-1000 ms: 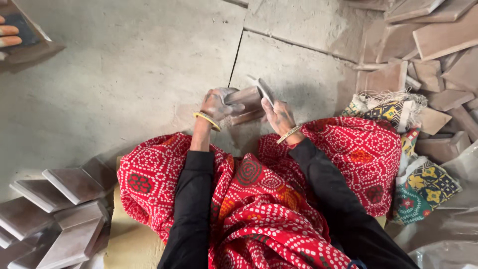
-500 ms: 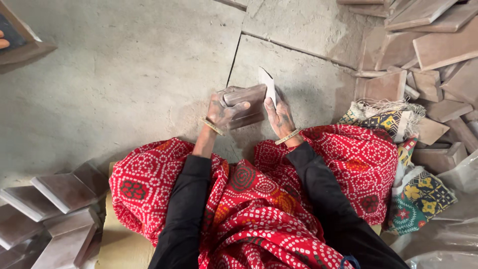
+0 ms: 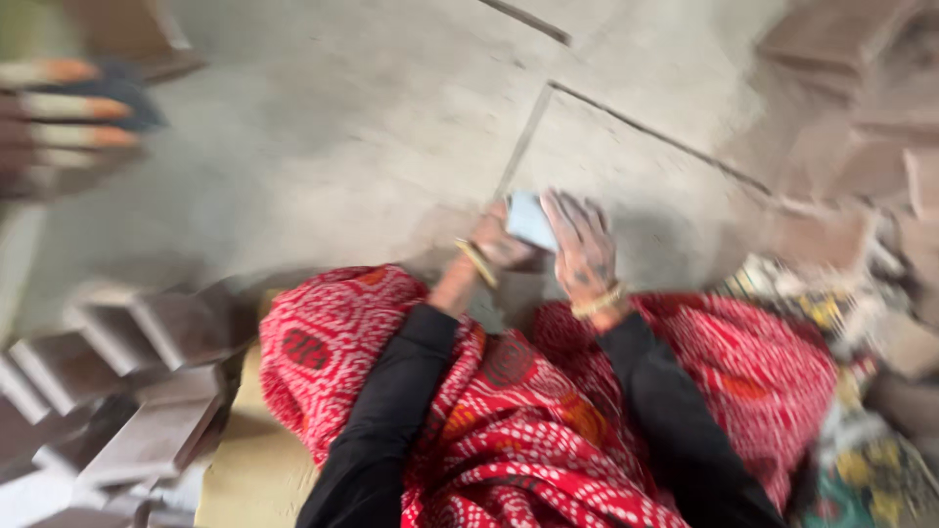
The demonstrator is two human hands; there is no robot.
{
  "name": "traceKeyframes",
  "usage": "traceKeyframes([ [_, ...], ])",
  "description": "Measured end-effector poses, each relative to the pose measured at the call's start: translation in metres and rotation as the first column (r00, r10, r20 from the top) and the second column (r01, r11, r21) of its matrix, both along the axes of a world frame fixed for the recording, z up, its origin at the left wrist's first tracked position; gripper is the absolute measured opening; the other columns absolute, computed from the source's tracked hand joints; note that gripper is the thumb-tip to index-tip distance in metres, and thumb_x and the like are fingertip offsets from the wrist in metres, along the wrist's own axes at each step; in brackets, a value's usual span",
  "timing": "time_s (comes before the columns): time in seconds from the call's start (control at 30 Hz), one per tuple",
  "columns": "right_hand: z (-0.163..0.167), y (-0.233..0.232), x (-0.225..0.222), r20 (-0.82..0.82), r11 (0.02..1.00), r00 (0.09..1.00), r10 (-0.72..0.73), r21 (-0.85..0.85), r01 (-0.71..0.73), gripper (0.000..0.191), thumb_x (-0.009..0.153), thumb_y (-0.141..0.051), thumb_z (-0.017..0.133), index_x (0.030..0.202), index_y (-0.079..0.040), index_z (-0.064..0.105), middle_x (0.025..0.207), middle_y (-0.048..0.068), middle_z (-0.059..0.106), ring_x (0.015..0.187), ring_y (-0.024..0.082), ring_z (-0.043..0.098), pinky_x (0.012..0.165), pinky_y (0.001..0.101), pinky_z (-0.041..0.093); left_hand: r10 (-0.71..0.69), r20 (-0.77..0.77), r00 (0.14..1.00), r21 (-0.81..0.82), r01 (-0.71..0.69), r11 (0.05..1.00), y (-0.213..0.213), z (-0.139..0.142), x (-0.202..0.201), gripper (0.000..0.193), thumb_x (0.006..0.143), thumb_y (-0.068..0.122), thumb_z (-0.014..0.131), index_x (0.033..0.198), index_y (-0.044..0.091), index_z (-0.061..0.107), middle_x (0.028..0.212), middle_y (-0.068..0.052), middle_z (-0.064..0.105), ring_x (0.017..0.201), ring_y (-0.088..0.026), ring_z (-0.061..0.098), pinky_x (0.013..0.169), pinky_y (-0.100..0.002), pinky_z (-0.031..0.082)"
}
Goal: The person sits on the floor and sands small rectangular stone pieces one at a time, rubbing a small abrasive pad over the surfaces and edges of each piece, then sets the finished piece aside and picks up the next one from a pile.
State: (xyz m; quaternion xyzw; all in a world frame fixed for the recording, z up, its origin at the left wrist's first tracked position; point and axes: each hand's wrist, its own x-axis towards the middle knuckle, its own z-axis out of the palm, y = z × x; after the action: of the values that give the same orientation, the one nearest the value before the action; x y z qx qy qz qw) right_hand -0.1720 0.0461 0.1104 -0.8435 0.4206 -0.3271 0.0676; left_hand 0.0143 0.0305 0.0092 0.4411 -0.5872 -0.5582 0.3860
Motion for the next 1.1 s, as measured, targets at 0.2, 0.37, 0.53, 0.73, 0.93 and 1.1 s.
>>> traceKeyframes([
  [0.2, 0.004, -0.009, 0.002, -0.221, 0.995, 0.974, -0.052, -0.098, 0.031, 0.057, 0.092, -0.002, 0.050, 0.149, 0.000, 0.050, 0.142, 0.019, 0.061, 0.133, 0.034, 0.057, 0.114, 0.0515, 0.041, 0.167, 0.161, 0.973, -0.401, -0.090, 0.912, -0.011, -0.020, -0.013, 0.056, 0.087, 0.038, 0.072, 0.131, 0.008, 0.059, 0.130, -0.013, 0.061, 0.118, -0.028, 0.060, 0.103, -0.044, 0.049],
  [0.37, -0.002, -0.014, -0.007, -0.180, 0.994, 0.980, -0.085, -0.088, 0.070, 0.066, 0.085, -0.002, 0.056, 0.151, -0.002, 0.049, 0.143, 0.019, 0.060, 0.130, 0.035, 0.056, 0.117, 0.0549, 0.037, 0.069, 0.334, 0.940, -0.017, -0.067, 0.998, -0.041, 0.009, -0.020, 0.043, 0.069, 0.036, 0.083, 0.099, 0.007, 0.070, 0.089, -0.010, 0.068, 0.082, -0.026, 0.068, 0.072, -0.042, 0.059],
  [0.53, -0.019, -0.015, 0.010, -0.190, 0.992, 0.979, -0.077, -0.117, 0.056, 0.062, 0.095, -0.001, 0.058, 0.155, -0.003, 0.047, 0.148, 0.015, 0.060, 0.137, 0.029, 0.057, 0.125, 0.0581, 0.031, 0.407, 0.484, 0.775, -0.618, -0.027, 0.786, -0.044, 0.016, -0.034, 0.058, 0.036, 0.029, 0.092, 0.092, 0.015, 0.082, 0.082, -0.006, 0.077, 0.085, -0.033, 0.071, 0.075, -0.072, 0.051],
  [0.73, -0.018, -0.017, -0.016, -0.303, 0.989, 0.942, -0.146, -0.048, 0.138, 0.072, 0.091, 0.000, 0.059, 0.160, -0.006, 0.042, 0.152, 0.015, 0.059, 0.140, 0.028, 0.059, 0.131, 0.0584, 0.025, 0.077, 0.243, 0.967, -0.193, -0.030, 0.981, -0.047, 0.012, -0.024, 0.045, 0.053, 0.026, 0.088, 0.095, 0.014, 0.079, 0.087, -0.006, 0.078, 0.084, -0.025, 0.071, 0.076, -0.054, 0.055],
  [0.93, -0.031, -0.021, -0.004, -0.275, 0.991, 0.957, -0.098, -0.119, 0.068, 0.075, 0.093, 0.000, 0.059, 0.163, -0.006, 0.036, 0.155, 0.016, 0.057, 0.141, 0.029, 0.058, 0.133, 0.0608, 0.020, 0.042, 0.139, 0.989, -0.140, -0.022, 0.990, -0.047, 0.014, -0.027, 0.044, 0.057, 0.024, 0.088, 0.097, 0.010, 0.078, 0.088, -0.007, 0.078, 0.082, -0.022, 0.072, 0.075, -0.046, 0.057],
  [1.1, -0.037, -0.034, -0.011, -0.328, 0.998, 0.944, -0.034, -0.067, 0.013, 0.077, 0.090, -0.003, 0.058, 0.164, -0.010, 0.037, 0.150, 0.012, 0.060, 0.137, 0.027, 0.059, 0.132, 0.0584, 0.022, 0.024, 0.012, 1.000, -0.090, -0.023, 0.996, -0.045, 0.022, -0.017, 0.042, 0.060, 0.023, 0.088, 0.098, 0.007, 0.077, 0.089, -0.007, 0.079, 0.080, -0.019, 0.072, 0.074, -0.039, 0.058],
])
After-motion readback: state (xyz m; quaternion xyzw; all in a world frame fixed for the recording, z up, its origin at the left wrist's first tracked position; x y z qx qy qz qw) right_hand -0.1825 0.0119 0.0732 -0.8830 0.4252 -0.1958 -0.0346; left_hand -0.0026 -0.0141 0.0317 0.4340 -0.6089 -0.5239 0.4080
